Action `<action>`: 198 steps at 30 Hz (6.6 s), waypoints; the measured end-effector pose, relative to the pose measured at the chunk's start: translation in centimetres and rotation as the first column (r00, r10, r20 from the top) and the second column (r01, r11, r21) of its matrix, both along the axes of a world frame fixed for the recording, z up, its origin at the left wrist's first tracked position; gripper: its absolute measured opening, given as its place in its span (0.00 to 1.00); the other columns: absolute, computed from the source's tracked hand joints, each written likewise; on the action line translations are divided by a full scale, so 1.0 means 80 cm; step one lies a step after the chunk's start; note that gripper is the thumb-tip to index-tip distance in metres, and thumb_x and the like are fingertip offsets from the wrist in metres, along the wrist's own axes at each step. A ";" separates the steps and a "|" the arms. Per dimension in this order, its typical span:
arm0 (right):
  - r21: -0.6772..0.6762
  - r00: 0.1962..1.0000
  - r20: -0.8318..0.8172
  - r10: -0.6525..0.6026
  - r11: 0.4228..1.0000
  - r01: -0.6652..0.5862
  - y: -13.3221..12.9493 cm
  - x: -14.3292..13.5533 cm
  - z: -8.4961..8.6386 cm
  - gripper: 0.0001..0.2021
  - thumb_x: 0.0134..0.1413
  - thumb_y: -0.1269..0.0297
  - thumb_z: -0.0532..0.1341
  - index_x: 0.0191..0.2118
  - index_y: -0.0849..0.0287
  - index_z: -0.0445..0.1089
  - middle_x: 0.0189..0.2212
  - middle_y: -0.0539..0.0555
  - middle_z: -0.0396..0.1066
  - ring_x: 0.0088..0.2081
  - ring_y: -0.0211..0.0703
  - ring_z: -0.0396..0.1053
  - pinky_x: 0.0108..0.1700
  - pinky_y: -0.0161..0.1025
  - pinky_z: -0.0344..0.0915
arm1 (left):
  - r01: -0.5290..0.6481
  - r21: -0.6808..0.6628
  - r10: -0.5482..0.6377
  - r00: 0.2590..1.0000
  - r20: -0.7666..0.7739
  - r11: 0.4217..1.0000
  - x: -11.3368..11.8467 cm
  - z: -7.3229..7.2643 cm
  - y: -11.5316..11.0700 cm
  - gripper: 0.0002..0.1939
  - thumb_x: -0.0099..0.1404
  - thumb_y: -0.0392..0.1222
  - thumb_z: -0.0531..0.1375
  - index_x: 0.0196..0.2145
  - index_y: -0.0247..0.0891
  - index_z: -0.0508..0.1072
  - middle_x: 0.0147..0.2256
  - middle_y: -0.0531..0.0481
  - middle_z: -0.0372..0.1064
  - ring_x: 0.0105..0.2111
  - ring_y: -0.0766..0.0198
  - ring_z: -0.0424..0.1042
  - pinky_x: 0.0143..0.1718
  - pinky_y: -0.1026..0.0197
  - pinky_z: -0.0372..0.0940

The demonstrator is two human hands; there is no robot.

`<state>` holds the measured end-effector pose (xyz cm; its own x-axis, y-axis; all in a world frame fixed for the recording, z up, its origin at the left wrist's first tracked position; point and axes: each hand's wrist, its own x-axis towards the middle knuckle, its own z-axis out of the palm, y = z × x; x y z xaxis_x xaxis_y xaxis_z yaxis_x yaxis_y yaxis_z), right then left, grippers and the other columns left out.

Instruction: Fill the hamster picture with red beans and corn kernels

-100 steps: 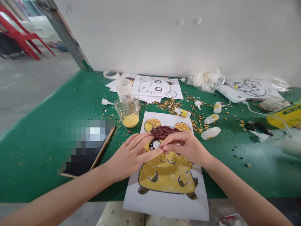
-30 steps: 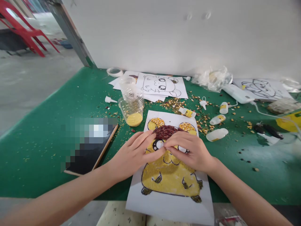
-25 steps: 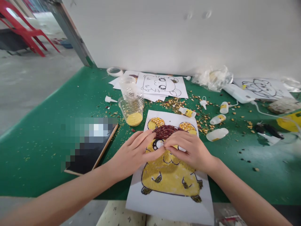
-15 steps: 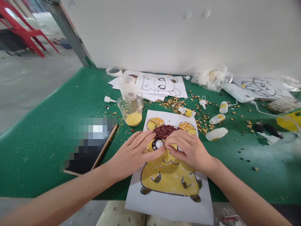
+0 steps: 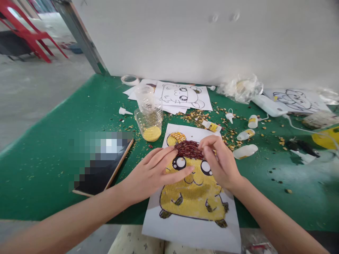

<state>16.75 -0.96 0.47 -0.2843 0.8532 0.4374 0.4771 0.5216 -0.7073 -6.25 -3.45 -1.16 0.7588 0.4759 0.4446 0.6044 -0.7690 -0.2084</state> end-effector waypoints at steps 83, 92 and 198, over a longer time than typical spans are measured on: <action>-0.570 0.672 -0.578 0.462 0.360 -0.738 -0.012 0.004 0.012 0.01 0.55 0.69 0.58 0.34 0.59 0.65 0.26 0.48 0.62 0.26 0.32 0.63 0.29 0.31 0.62 | 0.145 0.097 -0.158 0.978 0.138 0.985 0.001 -0.005 -0.014 0.15 0.58 0.45 0.63 0.44 0.45 0.71 0.45 0.52 0.62 0.57 0.64 0.55 0.62 0.56 0.52; -0.567 0.678 -0.556 0.480 0.377 -0.732 -0.013 0.001 0.014 0.04 0.53 0.73 0.57 0.35 0.59 0.67 0.27 0.48 0.63 0.26 0.32 0.62 0.29 0.31 0.62 | 0.156 0.118 -0.166 0.982 0.085 0.981 -0.001 -0.003 -0.014 0.25 0.57 0.40 0.64 0.51 0.54 0.66 0.46 0.53 0.61 0.56 0.64 0.56 0.60 0.54 0.54; -0.578 0.763 -0.181 0.620 0.561 -0.593 -0.001 0.005 0.022 0.09 0.65 0.65 0.48 0.33 0.59 0.59 0.27 0.48 0.60 0.29 0.33 0.59 0.31 0.31 0.57 | 0.168 0.109 -0.165 0.986 -0.039 0.980 -0.002 0.008 -0.010 0.28 0.61 0.39 0.61 0.57 0.57 0.59 0.45 0.53 0.61 0.53 0.65 0.57 0.57 0.57 0.54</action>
<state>17.12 -1.03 2.22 -0.8352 0.5419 -0.0939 0.2369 0.2003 -0.9507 -6.44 -4.28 -0.53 0.8370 0.2906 0.4637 0.4622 -0.8290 -0.3148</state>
